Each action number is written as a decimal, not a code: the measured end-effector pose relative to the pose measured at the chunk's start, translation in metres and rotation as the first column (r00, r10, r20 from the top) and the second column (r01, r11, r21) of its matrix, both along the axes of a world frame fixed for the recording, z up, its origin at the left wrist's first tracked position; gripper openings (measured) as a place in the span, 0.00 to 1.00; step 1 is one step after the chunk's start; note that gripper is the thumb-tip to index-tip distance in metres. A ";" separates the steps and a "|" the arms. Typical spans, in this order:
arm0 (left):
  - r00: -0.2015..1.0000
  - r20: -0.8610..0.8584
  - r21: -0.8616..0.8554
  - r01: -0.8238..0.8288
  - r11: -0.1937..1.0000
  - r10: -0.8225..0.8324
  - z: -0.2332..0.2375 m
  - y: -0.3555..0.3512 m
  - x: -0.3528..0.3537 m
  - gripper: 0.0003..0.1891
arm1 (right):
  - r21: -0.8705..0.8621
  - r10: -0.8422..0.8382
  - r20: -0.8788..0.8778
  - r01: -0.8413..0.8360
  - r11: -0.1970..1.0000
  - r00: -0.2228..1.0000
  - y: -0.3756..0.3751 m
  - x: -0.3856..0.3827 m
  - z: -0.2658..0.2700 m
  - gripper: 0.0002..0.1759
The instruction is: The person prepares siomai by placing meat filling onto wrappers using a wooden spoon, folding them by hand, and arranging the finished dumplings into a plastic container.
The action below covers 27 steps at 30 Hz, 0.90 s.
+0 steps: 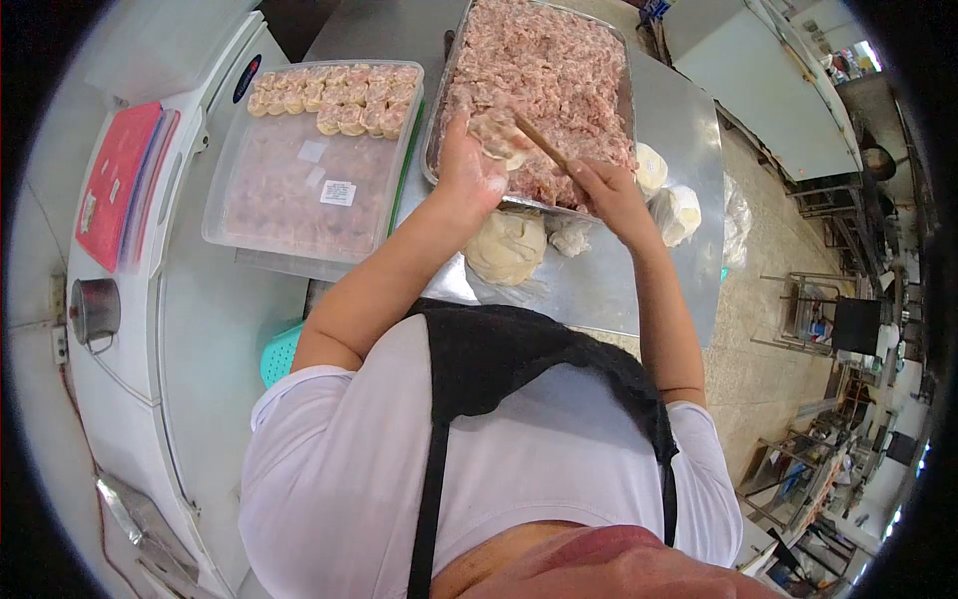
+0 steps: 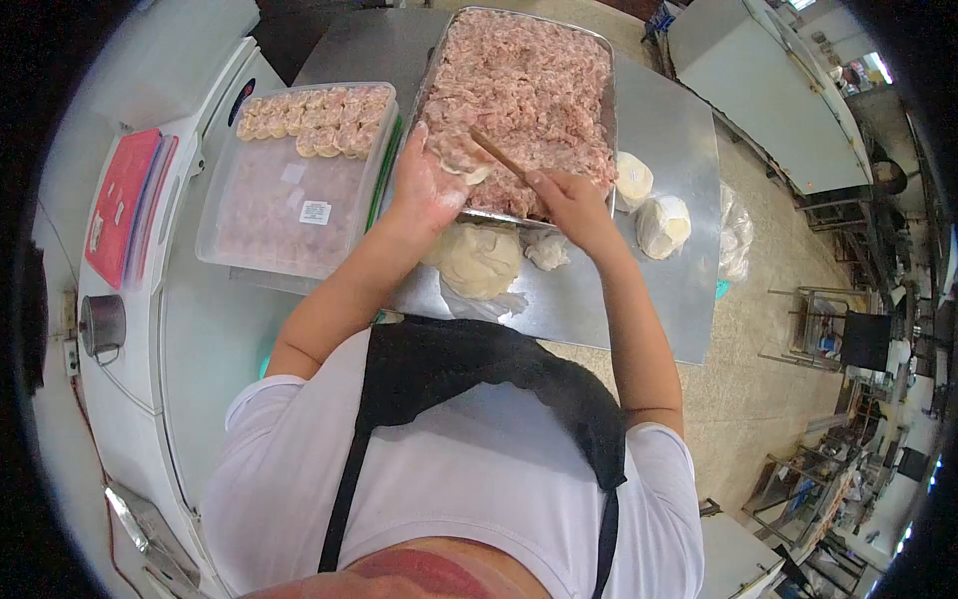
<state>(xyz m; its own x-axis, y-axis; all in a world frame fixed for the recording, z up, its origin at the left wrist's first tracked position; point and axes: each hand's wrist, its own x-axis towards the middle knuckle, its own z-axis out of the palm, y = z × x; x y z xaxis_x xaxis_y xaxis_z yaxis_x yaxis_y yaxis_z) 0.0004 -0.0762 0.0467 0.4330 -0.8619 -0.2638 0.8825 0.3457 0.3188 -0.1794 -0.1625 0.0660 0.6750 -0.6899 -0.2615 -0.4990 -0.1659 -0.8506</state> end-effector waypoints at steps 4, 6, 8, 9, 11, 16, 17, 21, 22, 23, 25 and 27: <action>0.990 -0.134 -0.009 0.039 0.999 -0.040 0.008 -0.006 0.006 0.33 | -0.605 0.159 0.001 -0.126 0.786 0.987 0.004 -0.003 -0.002 0.14; 0.979 -0.204 0.015 0.024 1.000 -0.020 -0.005 -0.012 0.015 0.34 | -0.703 0.079 -0.317 -0.290 0.649 0.945 0.006 -0.011 0.035 0.13; 0.998 -0.022 -0.070 -0.057 0.996 0.056 -0.021 -0.017 0.019 0.35 | -0.749 0.053 -0.296 -0.266 0.607 0.954 0.016 -0.011 0.058 0.13; 0.998 -0.020 -0.069 -0.059 0.996 0.058 -0.013 -0.016 0.014 0.35 | -0.792 0.026 -0.274 -0.241 0.561 0.961 0.018 -0.010 0.061 0.14; 0.999 0.026 -0.014 -0.044 0.999 0.045 0.017 -0.010 0.001 0.34 | -0.819 0.102 -0.239 -0.257 0.513 0.966 0.007 -0.007 0.037 0.13; 0.998 0.066 0.035 -0.022 0.999 0.020 0.028 -0.004 0.003 0.33 | -0.809 0.082 -0.417 -0.411 0.421 0.905 0.008 -0.017 0.081 0.12; 0.994 0.108 0.047 -0.003 0.999 -0.002 0.026 -0.006 0.001 0.33 | -0.810 0.090 -0.413 -0.411 0.420 0.906 0.007 -0.015 0.074 0.12; 0.991 -0.021 0.015 -0.132 0.991 0.132 0.028 -0.025 -0.011 0.32 | -0.814 0.269 -0.207 -0.319 0.486 0.940 -0.012 -0.019 0.050 0.15; 0.997 0.000 -0.037 -0.081 0.996 0.081 0.023 -0.024 -0.006 0.30 | -0.759 0.329 -0.144 -0.317 0.568 0.933 -0.021 -0.025 0.060 0.14; 0.999 0.029 -0.084 -0.023 0.996 0.026 0.018 -0.022 -0.001 0.28 | -0.694 0.376 -0.072 -0.317 0.647 0.924 -0.030 -0.032 0.065 0.14; 0.975 0.221 -0.222 0.083 0.971 -0.032 0.032 -0.008 -0.012 0.26 | -0.548 0.307 0.118 -0.196 0.813 0.944 -0.044 -0.048 0.062 0.16; 0.631 0.752 0.149 0.116 0.982 -0.189 0.046 0.000 -0.025 0.33 | -0.302 0.202 0.081 -0.169 0.938 0.976 -0.052 -0.062 0.063 0.20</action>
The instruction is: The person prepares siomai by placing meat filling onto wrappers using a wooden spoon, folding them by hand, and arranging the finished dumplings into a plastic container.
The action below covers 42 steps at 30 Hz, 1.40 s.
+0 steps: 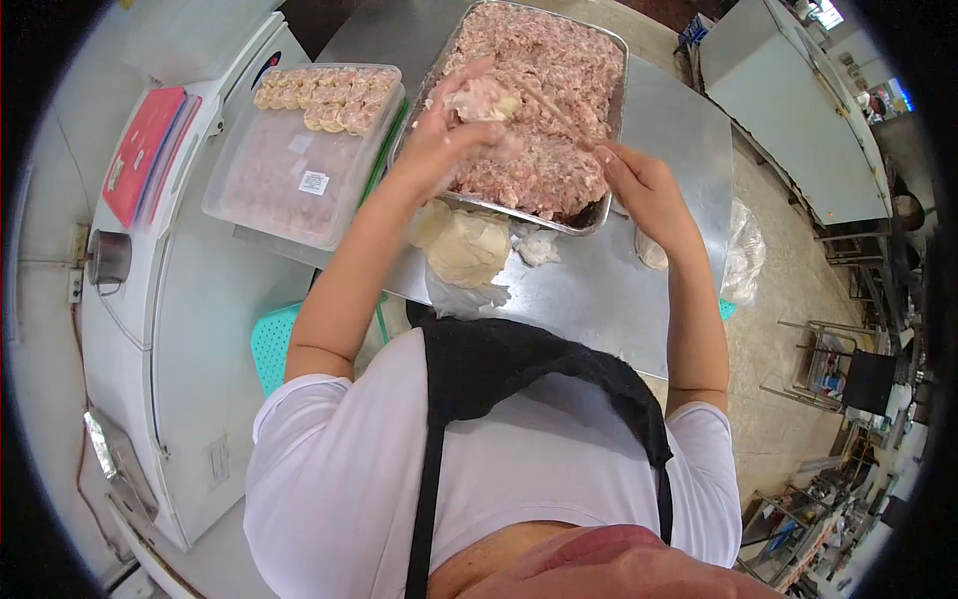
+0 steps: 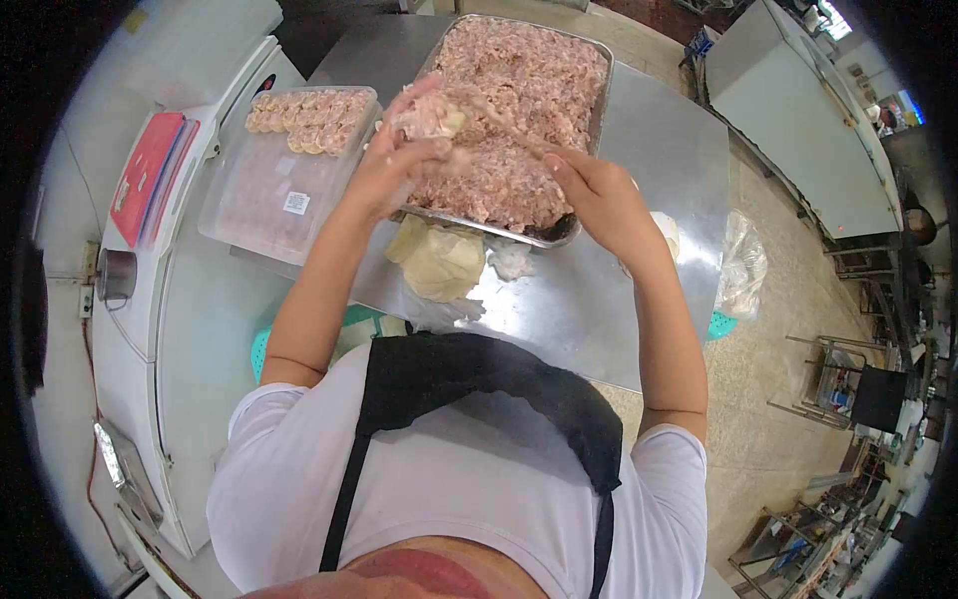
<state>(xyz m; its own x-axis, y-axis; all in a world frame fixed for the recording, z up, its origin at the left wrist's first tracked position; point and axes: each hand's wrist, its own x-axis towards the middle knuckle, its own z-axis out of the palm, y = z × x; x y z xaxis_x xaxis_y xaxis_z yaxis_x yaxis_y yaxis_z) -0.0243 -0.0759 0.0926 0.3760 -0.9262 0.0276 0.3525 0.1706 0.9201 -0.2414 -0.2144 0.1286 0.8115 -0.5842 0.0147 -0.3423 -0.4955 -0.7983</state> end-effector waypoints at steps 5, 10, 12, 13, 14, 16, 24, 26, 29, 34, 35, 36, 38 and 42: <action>0.471 0.882 -0.039 0.022 0.999 0.024 0.022 -0.002 -0.004 0.38 | 0.069 0.185 0.006 -0.185 0.980 0.983 0.000 -0.020 0.009 0.19; 0.370 0.866 0.354 0.022 0.935 -0.336 0.024 -0.006 0.001 0.31 | -0.075 0.268 0.135 -0.260 0.963 0.954 0.002 -0.015 -0.014 0.18; 0.142 0.935 0.332 -0.037 0.943 -0.324 0.026 -0.007 -0.004 0.29 | -0.059 0.351 0.067 -0.347 0.936 0.934 -0.014 -0.010 -0.035 0.16; 0.164 0.918 0.375 -0.067 0.925 -0.360 0.020 -0.009 -0.006 0.29 | -0.060 0.349 0.070 -0.346 0.936 0.934 -0.024 -0.009 -0.047 0.16; 0.188 0.900 0.415 -0.097 0.905 -0.393 0.013 -0.010 -0.007 0.29 | -0.173 0.346 0.061 -0.331 0.928 0.936 -0.034 -0.008 -0.058 0.16; 0.299 0.911 0.348 -0.184 0.919 -0.285 -0.026 -0.016 0.003 0.29 | -0.291 0.341 0.053 -0.313 0.904 0.938 -0.036 -0.010 -0.055 0.15; 0.338 0.870 0.451 -0.249 0.857 -0.360 -0.026 -0.019 0.005 0.30 | -0.652 0.064 -0.194 -0.177 0.737 0.979 -0.036 -0.007 -0.086 0.16; 0.554 0.759 0.520 -0.201 0.831 -0.341 0.001 -0.005 -0.007 0.32 | -0.527 -0.066 -0.499 -0.242 0.815 0.864 -0.040 -0.021 -0.069 0.16; 0.509 0.815 0.319 0.006 0.948 -0.277 0.025 0.005 -0.006 0.33 | -0.343 -0.046 -0.230 -0.037 0.939 0.972 -0.027 -0.039 -0.029 0.14; 0.411 0.875 0.181 0.212 0.960 -0.255 0.027 0.004 -0.001 0.31 | 0.074 0.134 0.093 -0.141 0.987 0.987 0.023 -0.030 -0.011 0.17; 0.358 0.858 0.278 0.276 0.920 -0.367 0.027 0.005 0.000 0.29 | 0.048 0.170 0.042 -0.172 0.984 0.984 0.033 -0.022 -0.020 0.17; 0.360 0.858 0.272 0.284 0.919 -0.366 0.028 0.010 -0.001 0.29 | 0.024 0.203 -0.008 -0.203 0.979 0.979 0.039 -0.017 -0.027 0.17; 0.210 0.910 0.345 0.098 0.934 -0.358 0.031 0.021 0.000 0.24 | -0.217 0.266 0.119 -0.236 0.947 0.957 0.038 -0.015 -0.022 0.16; 0.319 0.903 0.304 -0.001 0.953 -0.288 0.002 0.029 0.027 0.25 | -0.586 -0.029 -0.049 -0.005 0.810 0.998 0.081 -0.002 0.010 0.13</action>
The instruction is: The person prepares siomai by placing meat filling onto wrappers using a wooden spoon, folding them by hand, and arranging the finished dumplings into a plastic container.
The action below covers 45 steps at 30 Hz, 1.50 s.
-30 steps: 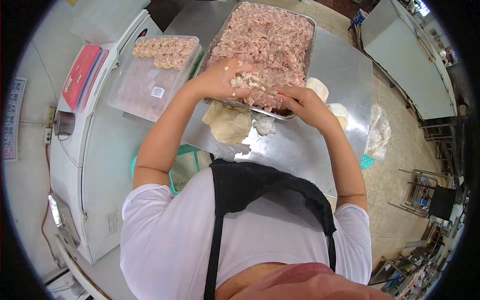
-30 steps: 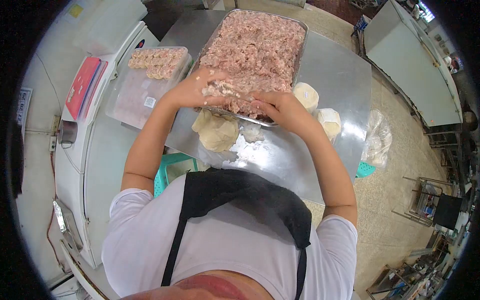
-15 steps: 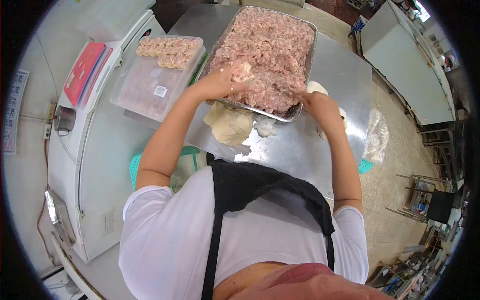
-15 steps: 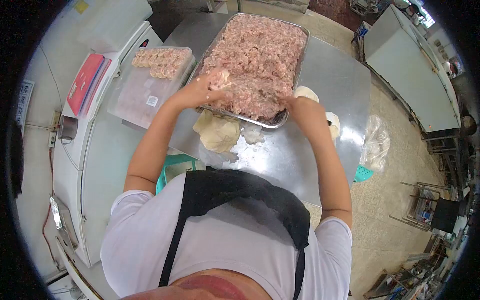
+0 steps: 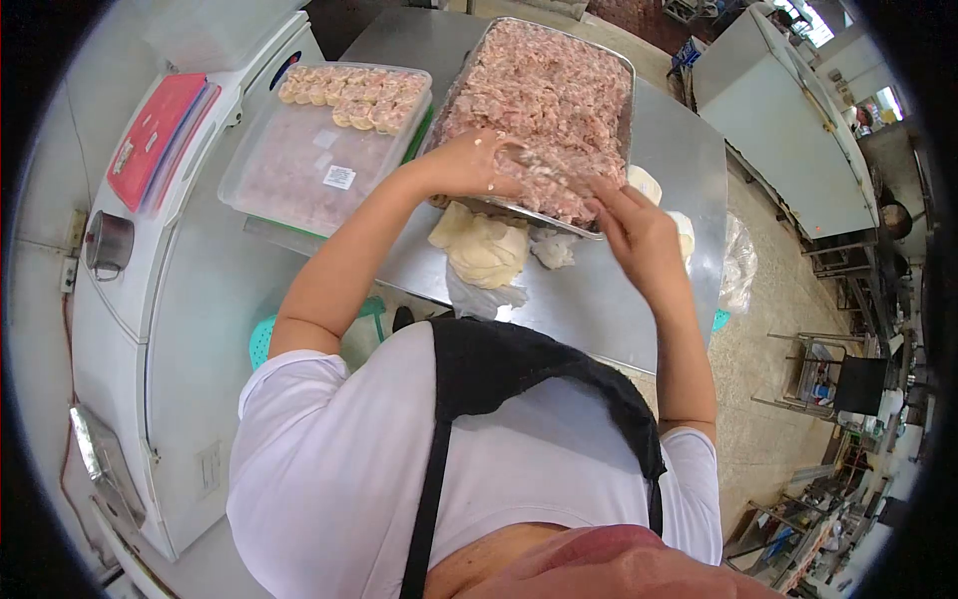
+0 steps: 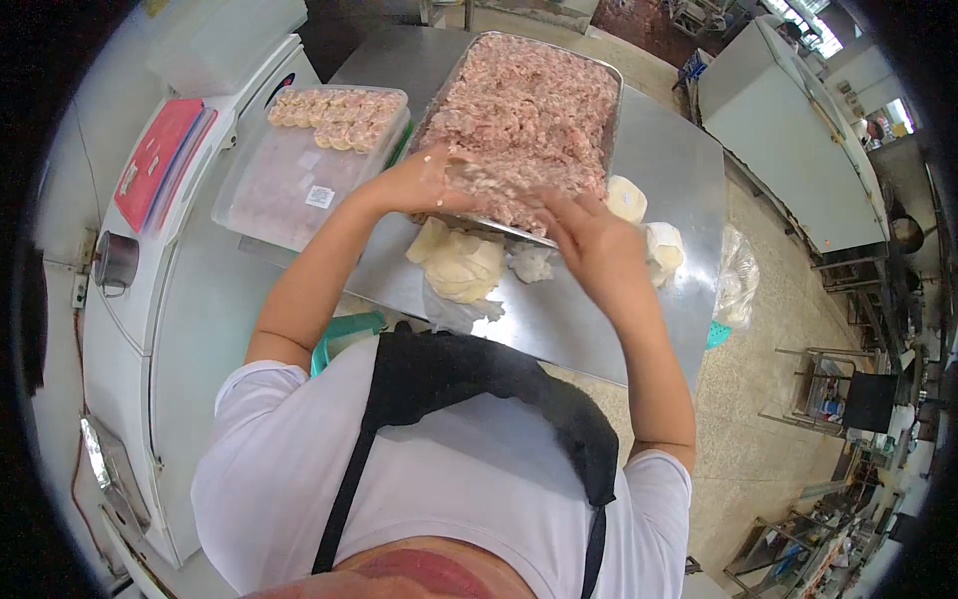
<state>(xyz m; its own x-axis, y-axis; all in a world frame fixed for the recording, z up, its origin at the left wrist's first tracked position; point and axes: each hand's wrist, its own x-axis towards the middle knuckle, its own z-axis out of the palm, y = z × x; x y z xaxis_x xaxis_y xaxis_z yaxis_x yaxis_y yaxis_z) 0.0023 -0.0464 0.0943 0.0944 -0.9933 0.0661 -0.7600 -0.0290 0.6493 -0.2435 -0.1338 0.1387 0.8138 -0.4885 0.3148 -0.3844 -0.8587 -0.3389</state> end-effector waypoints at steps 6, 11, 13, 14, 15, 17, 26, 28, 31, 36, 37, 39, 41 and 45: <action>0.981 -0.193 0.135 0.001 0.991 0.025 0.033 0.047 0.047 0.32 | -0.033 -0.002 -0.020 0.002 0.999 1.000 0.030 0.043 0.019 0.15; 0.980 -0.165 -0.126 0.089 0.988 -0.109 0.017 0.090 0.100 0.24 | 0.087 0.143 0.009 -0.144 0.986 0.990 0.086 0.108 -0.001 0.16; 0.991 -0.132 -0.053 0.019 0.998 -0.026 0.017 0.107 0.118 0.24 | 0.111 0.138 0.010 -0.138 0.984 0.990 0.094 0.125 -0.010 0.16; 0.995 -0.091 0.020 -0.041 0.999 0.042 0.015 0.114 0.128 0.24 | 0.136 0.119 0.014 -0.120 0.983 0.993 0.097 0.132 -0.012 0.17; 0.983 -0.181 0.008 -0.021 1.000 0.023 0.003 0.120 0.146 0.28 | 0.170 0.078 -0.025 -0.073 0.983 0.997 0.102 0.134 -0.009 0.17; 0.993 -0.116 -0.027 -0.032 0.999 0.029 -0.004 0.139 0.178 0.30 | 0.232 0.050 0.070 -0.065 0.970 0.996 0.101 0.129 -0.026 0.16; 0.930 0.149 -0.156 -0.312 0.937 0.335 -0.056 0.137 0.275 0.30 | 0.813 -0.537 0.091 0.249 0.526 0.839 0.131 0.030 -0.079 0.18; 0.899 0.147 -0.129 -0.396 0.909 0.413 -0.054 0.126 0.272 0.35 | 0.829 -0.648 0.093 0.302 0.472 0.756 0.144 0.022 -0.086 0.19; 0.925 0.051 -0.074 -0.372 0.925 0.376 -0.058 0.113 0.267 0.41 | 0.857 -0.703 0.096 0.301 0.418 0.705 0.154 0.013 -0.085 0.19; 0.915 0.114 -0.131 -0.373 0.919 0.388 -0.069 0.083 0.264 0.45 | 0.860 -0.735 0.085 0.323 0.396 0.673 0.147 0.014 -0.080 0.19; 0.911 0.140 -0.086 -0.380 0.921 0.389 -0.067 0.077 0.262 0.45 | 0.841 -0.697 0.090 0.321 0.436 0.711 0.138 0.013 -0.086 0.19; 0.915 0.173 -0.167 -0.337 0.927 0.364 -0.084 0.072 0.271 0.46 | 0.767 -0.616 0.073 0.350 0.537 0.784 0.124 0.015 -0.085 0.20; 0.923 0.204 -0.163 -0.296 0.941 0.325 -0.081 0.070 0.274 0.46 | 0.591 -0.528 0.006 0.423 0.687 0.849 0.096 0.015 -0.078 0.21; 0.913 0.355 -0.072 -0.187 0.980 0.200 -0.038 0.095 0.230 0.42 | -0.177 -0.483 -0.357 0.450 0.876 0.800 0.028 0.003 -0.042 0.23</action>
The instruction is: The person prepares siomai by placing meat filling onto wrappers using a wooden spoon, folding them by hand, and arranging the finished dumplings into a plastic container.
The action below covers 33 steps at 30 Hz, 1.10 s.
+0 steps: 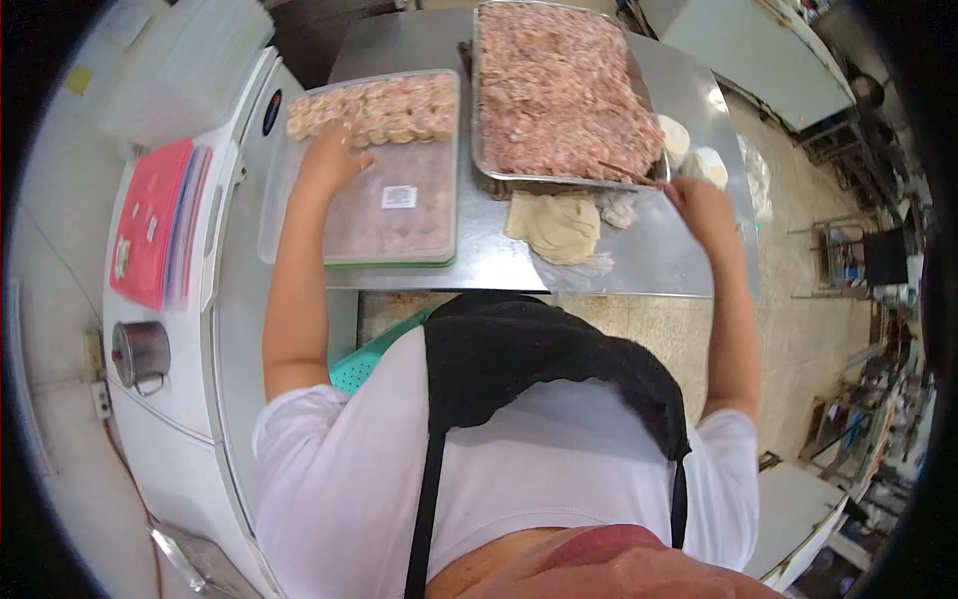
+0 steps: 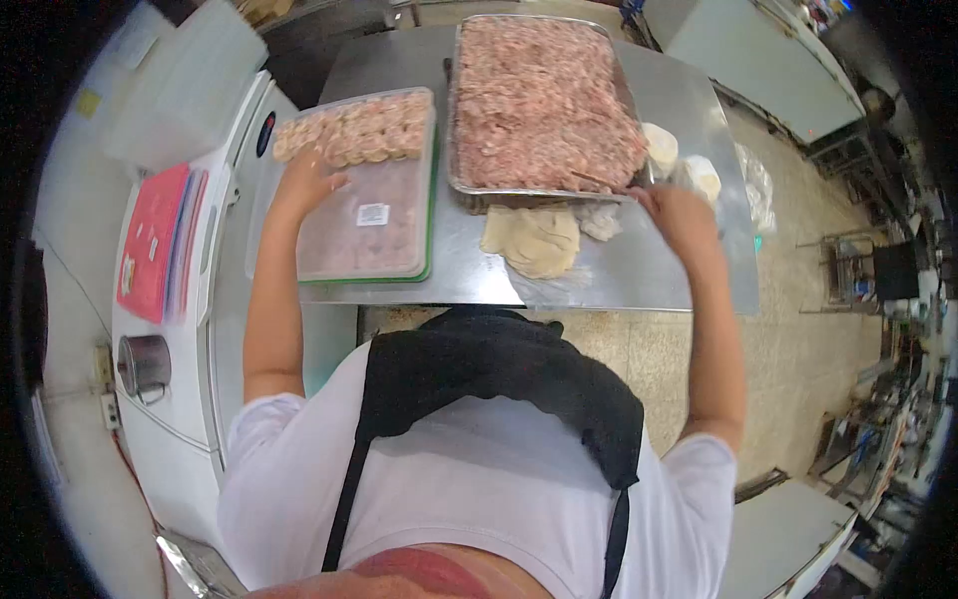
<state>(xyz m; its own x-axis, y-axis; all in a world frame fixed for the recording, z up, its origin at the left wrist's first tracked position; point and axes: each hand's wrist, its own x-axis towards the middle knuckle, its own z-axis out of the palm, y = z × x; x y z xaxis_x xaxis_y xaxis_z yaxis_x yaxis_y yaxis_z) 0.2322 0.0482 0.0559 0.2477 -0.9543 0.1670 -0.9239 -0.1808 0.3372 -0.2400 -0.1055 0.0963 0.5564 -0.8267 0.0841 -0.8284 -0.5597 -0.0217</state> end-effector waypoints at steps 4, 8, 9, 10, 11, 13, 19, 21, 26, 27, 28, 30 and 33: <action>0.911 -0.376 -0.133 0.126 0.983 -0.168 0.037 0.004 -0.107 0.28 | -0.057 0.106 -0.297 -0.128 0.990 0.949 -0.055 -0.005 0.032 0.16; 0.816 -0.431 -0.125 0.369 0.921 -0.385 0.006 -0.019 -0.205 0.21 | -0.254 0.358 -0.246 -0.417 0.873 0.901 -0.080 -0.002 -0.006 0.09; 0.826 -0.364 -0.111 0.420 0.901 -0.430 -0.013 -0.027 -0.219 0.20 | -0.258 0.337 -0.239 -0.394 0.882 0.911 -0.066 0.005 -0.003 0.07; 0.830 -0.364 -0.103 0.415 0.904 -0.423 -0.029 -0.034 -0.232 0.20 | -0.262 0.314 -0.233 -0.371 0.891 0.920 -0.056 0.006 -0.002 0.07; 0.818 -0.393 -0.117 0.409 0.905 -0.421 -0.044 -0.042 -0.242 0.20 | -0.260 0.320 -0.227 -0.374 0.890 0.920 -0.056 0.000 -0.003 0.07; 0.811 -0.418 -0.126 0.394 0.910 -0.409 -0.071 -0.054 -0.263 0.20 | -0.197 0.416 -0.201 -0.452 0.870 0.887 -0.060 -0.009 -0.006 0.07; 0.927 -0.193 -0.053 0.318 0.947 -0.322 -0.080 -0.061 -0.288 0.16 | -0.079 0.515 -0.042 -0.516 0.853 0.856 -0.080 -0.014 -0.020 0.08; 0.931 -0.230 -0.109 0.265 0.958 -0.284 -0.080 -0.058 -0.288 0.15 | 0.017 0.594 0.008 -0.594 0.805 0.805 -0.096 -0.007 -0.043 0.08; 0.671 -0.734 0.056 -0.095 0.994 0.106 -0.063 -0.045 -0.283 0.11 | -0.022 0.412 -0.025 -0.412 0.911 0.911 -0.178 0.000 -0.038 0.09; 0.347 -0.935 0.006 -0.190 0.982 0.073 -0.064 -0.043 -0.282 0.12 | -0.096 0.419 -0.024 -0.419 0.903 0.908 -0.186 0.005 -0.035 0.08; -0.027 -1.000 -0.001 -0.293 0.956 -0.009 -0.060 -0.041 -0.284 0.13 | -0.164 0.425 -0.028 -0.423 0.891 0.905 -0.193 0.009 -0.035 0.08; 0.261 -0.964 -0.021 -0.229 0.973 0.041 -0.039 -0.036 -0.288 0.13 | -0.212 0.428 -0.040 -0.426 0.879 0.903 -0.208 0.024 -0.041 0.08; 0.379 -0.925 -0.062 -0.209 0.976 0.023 -0.032 -0.034 -0.281 0.14 | -0.250 0.454 -0.036 -0.448 0.858 0.890 -0.181 0.047 -0.060 0.08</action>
<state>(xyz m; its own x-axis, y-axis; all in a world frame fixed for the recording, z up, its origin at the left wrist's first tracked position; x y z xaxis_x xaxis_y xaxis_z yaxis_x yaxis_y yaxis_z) -0.0486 0.0142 0.0244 0.4440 -0.8896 -0.1076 -0.0081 -0.1241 0.9922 -0.1926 -0.2865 0.0361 0.8587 -0.4369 0.2681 -0.4849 -0.8618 0.1490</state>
